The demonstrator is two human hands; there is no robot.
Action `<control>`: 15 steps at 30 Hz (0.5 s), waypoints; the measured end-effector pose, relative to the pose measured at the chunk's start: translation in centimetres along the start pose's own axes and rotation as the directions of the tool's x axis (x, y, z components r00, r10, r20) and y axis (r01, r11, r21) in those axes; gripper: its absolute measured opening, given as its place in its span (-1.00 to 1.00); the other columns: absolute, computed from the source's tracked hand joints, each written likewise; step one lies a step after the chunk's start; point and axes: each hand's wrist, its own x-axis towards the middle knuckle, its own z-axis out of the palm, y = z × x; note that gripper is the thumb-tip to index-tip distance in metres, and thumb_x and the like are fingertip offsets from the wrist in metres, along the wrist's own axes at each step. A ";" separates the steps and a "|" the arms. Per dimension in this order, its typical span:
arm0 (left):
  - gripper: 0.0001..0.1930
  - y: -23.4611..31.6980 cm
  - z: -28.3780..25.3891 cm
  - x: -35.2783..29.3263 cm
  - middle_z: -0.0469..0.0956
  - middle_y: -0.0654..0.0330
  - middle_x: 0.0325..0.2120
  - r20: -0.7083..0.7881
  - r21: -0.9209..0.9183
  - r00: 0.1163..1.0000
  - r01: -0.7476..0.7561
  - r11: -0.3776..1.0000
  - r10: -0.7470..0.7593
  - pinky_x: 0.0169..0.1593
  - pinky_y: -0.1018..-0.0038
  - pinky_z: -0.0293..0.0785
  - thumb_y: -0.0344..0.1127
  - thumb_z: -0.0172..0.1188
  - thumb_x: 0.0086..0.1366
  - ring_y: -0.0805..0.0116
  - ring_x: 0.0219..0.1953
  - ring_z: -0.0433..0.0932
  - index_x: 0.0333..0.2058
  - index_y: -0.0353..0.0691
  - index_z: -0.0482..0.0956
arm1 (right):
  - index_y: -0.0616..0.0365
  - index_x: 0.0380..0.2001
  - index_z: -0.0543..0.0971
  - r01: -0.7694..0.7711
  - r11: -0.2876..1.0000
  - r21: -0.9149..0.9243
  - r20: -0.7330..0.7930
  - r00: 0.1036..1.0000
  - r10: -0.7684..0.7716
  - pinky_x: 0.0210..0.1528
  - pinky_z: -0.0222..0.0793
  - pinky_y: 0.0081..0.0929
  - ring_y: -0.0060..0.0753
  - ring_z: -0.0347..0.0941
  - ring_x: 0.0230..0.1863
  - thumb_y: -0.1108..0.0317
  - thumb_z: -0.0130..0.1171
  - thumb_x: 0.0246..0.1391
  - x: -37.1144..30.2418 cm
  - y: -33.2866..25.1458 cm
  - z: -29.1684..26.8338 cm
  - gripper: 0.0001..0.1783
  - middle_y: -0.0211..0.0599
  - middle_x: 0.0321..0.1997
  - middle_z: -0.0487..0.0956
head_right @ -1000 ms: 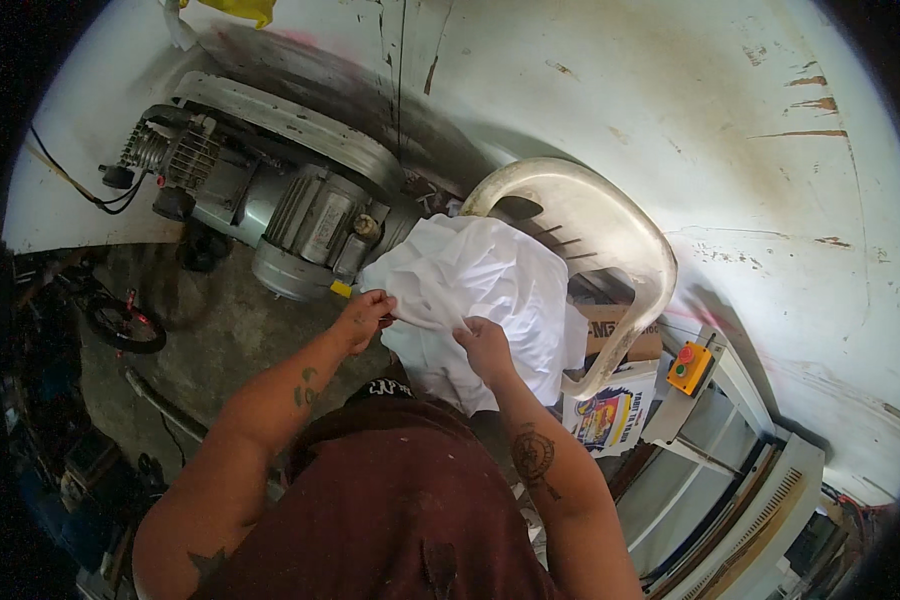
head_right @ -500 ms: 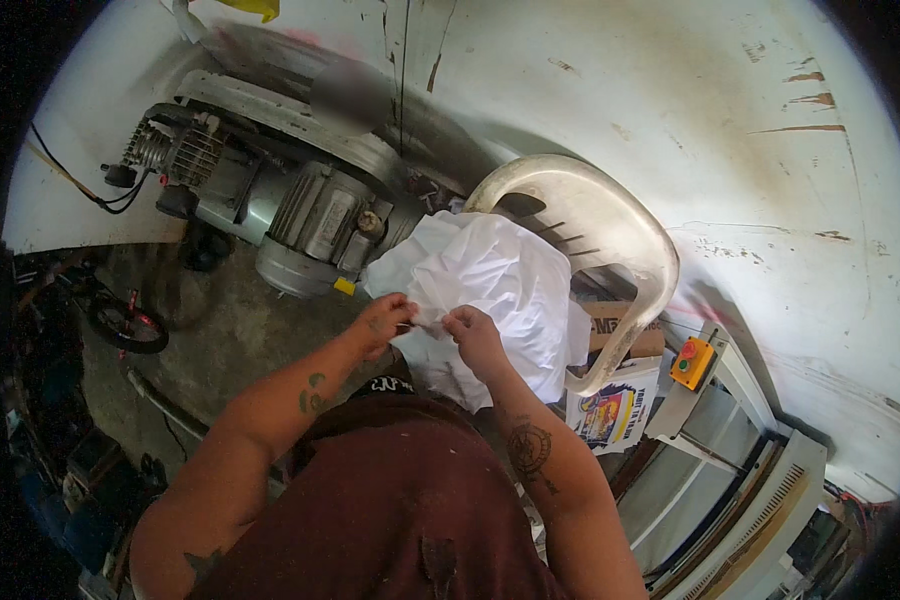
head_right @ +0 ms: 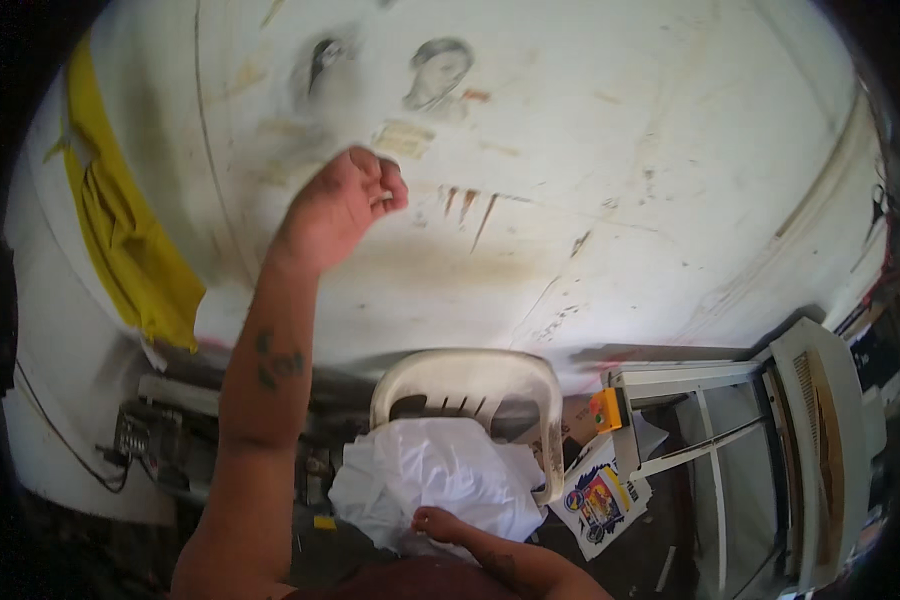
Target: Printing designs onto t-shirt panels using a heat press machine.
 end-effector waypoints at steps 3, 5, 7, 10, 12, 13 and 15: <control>-0.75 0.3 -4.4 5.6 0.43 0.29 -0.22 -0.457 0.049 0.880 0.165 0.985 -0.125 0.06 0.32 0.25 -0.08 0.09 0.23 0.28 -0.04 0.38 -0.21 -0.05 0.38 | 0.18 -0.34 0.53 0.063 0.998 -0.004 -0.005 0.998 -0.063 -0.12 0.32 -0.40 -0.29 0.45 -0.24 0.14 0.08 0.05 -0.1 1.1 0.2 -0.70 -0.18 -0.31 0.54; -0.78 -0.6 -1.8 5.8 0.44 0.31 -0.24 -0.336 0.038 0.932 0.160 0.986 -0.138 0.04 0.34 0.26 -0.11 0.09 0.23 0.31 -0.06 0.39 -0.22 -0.04 0.38 | 0.19 -0.34 0.53 0.051 0.999 -0.007 -0.071 0.996 -0.052 -0.10 0.32 -0.39 -0.28 0.45 -0.23 0.14 0.08 0.05 -1.2 1.5 0.2 -0.69 -0.18 -0.30 0.54; -0.81 -0.3 -1.5 5.6 0.45 0.33 -0.27 -0.237 0.056 0.962 0.149 0.987 -0.132 0.02 0.36 0.27 -0.15 0.08 0.23 0.34 -0.07 0.40 -0.23 -0.03 0.38 | 0.20 -0.34 0.53 0.058 0.998 -0.030 -0.102 0.993 -0.061 -0.09 0.32 -0.38 -0.27 0.45 -0.23 0.14 0.09 0.05 -1.1 1.4 -0.3 -0.69 -0.18 -0.29 0.55; -0.84 -4.0 -2.1 1.1 0.41 0.37 -0.39 -0.642 0.144 0.756 0.282 0.948 -0.127 -0.11 0.46 0.28 -0.28 0.08 0.12 0.47 -0.26 0.39 -0.30 -0.07 0.38 | 0.17 -0.32 0.53 0.017 1.000 0.023 -0.071 0.997 -0.016 -0.10 0.32 -0.38 -0.27 0.46 -0.20 0.12 0.12 0.02 -2.5 1.7 0.7 -0.68 -0.19 -0.27 0.57; -0.83 -9.5 1.1 -5.1 0.39 0.32 -0.41 -0.376 0.116 0.884 0.342 0.932 -0.278 -0.16 0.52 0.29 -0.27 0.09 0.10 0.49 -0.33 0.36 -0.33 -0.14 0.39 | 0.16 -0.32 0.55 -0.045 0.998 0.039 -0.080 0.996 0.048 -0.09 0.32 -0.36 -0.24 0.46 -0.19 0.12 0.11 0.02 -2.2 0.6 -0.5 -0.69 -0.19 -0.26 0.57; -0.84 -12.1 2.5 -9.6 0.42 0.31 -0.38 -0.241 0.129 0.838 0.527 0.840 -0.489 -0.13 0.53 0.29 -0.27 0.10 0.13 0.51 -0.31 0.36 -0.35 -0.19 0.42 | 0.14 -0.32 0.56 -0.106 0.993 0.058 -0.093 0.990 0.111 -0.07 0.33 -0.35 -0.21 0.47 -0.19 0.12 0.10 0.02 -2.4 0.8 0.2 -0.69 -0.19 -0.26 0.57; -0.85 -14.7 8.1 -17.4 0.47 0.31 -0.38 -0.111 0.269 0.599 0.786 0.556 -0.793 -0.12 0.54 0.31 -0.28 0.12 0.19 0.55 -0.27 0.39 -0.33 -0.23 0.50 | 0.07 -0.32 0.56 0.119 0.989 0.088 -0.224 0.970 -0.097 -0.15 0.39 -0.35 -0.29 0.48 -0.31 0.13 0.13 0.00 -1.0 5.4 0.5 -0.73 -0.21 -0.33 0.57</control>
